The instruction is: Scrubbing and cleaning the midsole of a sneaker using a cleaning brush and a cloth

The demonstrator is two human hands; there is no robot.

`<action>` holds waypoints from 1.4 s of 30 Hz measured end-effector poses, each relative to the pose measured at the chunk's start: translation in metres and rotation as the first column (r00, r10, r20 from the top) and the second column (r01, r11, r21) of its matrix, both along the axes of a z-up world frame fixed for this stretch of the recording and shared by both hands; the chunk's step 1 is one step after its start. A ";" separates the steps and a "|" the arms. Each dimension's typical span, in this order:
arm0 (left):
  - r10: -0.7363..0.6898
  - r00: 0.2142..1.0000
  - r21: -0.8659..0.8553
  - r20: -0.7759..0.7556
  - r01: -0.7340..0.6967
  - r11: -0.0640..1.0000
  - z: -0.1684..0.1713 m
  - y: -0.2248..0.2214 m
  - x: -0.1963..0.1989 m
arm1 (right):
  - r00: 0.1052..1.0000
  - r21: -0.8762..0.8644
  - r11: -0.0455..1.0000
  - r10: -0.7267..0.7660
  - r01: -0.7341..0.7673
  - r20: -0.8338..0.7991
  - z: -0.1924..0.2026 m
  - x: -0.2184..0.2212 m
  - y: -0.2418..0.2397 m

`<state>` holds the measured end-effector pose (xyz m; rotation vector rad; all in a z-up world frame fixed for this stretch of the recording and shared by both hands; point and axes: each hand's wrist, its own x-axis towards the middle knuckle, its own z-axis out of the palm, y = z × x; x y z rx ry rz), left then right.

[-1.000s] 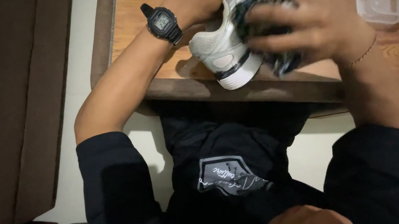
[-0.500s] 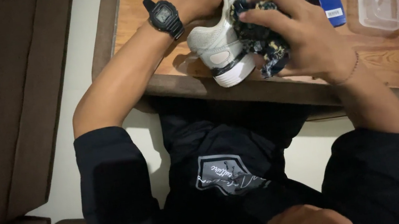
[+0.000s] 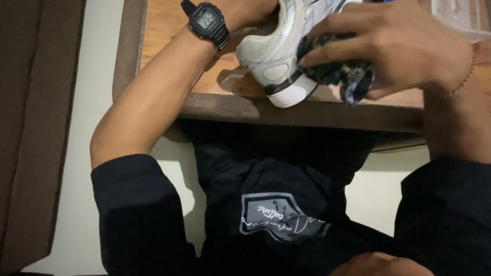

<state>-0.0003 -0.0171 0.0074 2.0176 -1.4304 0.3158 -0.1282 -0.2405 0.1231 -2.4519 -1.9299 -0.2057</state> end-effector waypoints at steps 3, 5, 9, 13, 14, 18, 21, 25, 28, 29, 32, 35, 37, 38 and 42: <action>0.098 0.920 -0.018 -0.379 -0.114 0.993 0.027 -0.002 -0.022 | 1.000 -0.058 0.998 0.000 0.000 0.005 0.000 -0.007 0.006; 0.183 0.781 0.027 -0.598 -0.208 0.978 0.024 -0.003 -0.022 | 0.999 -0.109 0.994 0.010 -0.015 -0.046 0.000 -0.011 0.006; 0.031 0.997 0.036 0.068 -0.034 0.999 0.000 -0.002 -0.001 | 0.991 -0.133 0.985 -0.101 0.111 0.083 0.002 -0.010 0.000; -0.002 0.988 0.006 0.153 0.002 1.000 0.000 -0.004 0.001 | 0.991 -0.233 0.964 -0.122 0.130 0.049 0.009 -0.024 0.016; -0.004 0.988 0.005 0.153 0.003 1.000 -0.001 -0.004 0.002 | 0.991 -0.234 0.963 -0.123 0.132 0.049 0.009 -0.029 0.024; -0.010 0.985 0.026 0.170 0.006 1.000 0.004 -0.005 -0.001 | 0.989 -0.306 0.952 -0.051 0.007 -0.136 0.013 -0.036 0.039; -0.009 0.989 0.033 0.146 0.004 0.999 0.005 -0.001 -0.002 | 0.990 -0.301 0.947 -0.131 0.110 -0.052 0.013 -0.020 0.017; 0.013 0.985 0.037 0.174 -0.020 0.999 0.009 0.000 -0.004 | 0.979 -0.208 0.957 -0.202 0.200 0.011 0.010 -0.001 -0.002; 0.006 0.990 0.003 0.140 -0.007 1.000 0.008 -0.002 -0.004 | 0.987 -0.159 0.976 -0.137 0.150 0.088 0.015 -0.017 0.019; 0.006 0.991 0.004 0.134 -0.007 1.000 0.004 -0.002 -0.004 | 0.987 -0.158 0.976 -0.137 0.149 0.082 0.018 -0.021 0.029; 0.015 0.983 0.019 0.182 -0.019 1.000 0.000 -0.001 0.001 | 0.972 -0.476 0.852 -0.235 0.217 0.022 0.026 -0.029 0.055; 0.006 0.984 0.032 0.178 -0.012 0.999 0.005 0.002 0.000 | 0.967 -0.585 0.778 -0.251 0.227 0.040 0.029 -0.038 0.079; -0.016 0.999 0.022 -0.043 0.017 1.000 0.012 0.004 -0.006 | 0.933 -0.718 0.633 -0.356 0.290 0.063 0.038 -0.046 0.099; -0.018 0.999 0.023 -0.043 0.019 1.000 0.008 0.004 -0.004 | 0.932 -0.717 0.634 -0.357 0.291 0.062 0.032 -0.047 0.099; -0.019 0.995 0.043 0.095 0.015 0.999 0.002 0.006 0.003 | 0.963 -0.609 0.762 -0.271 0.222 0.011 0.016 -0.051 0.110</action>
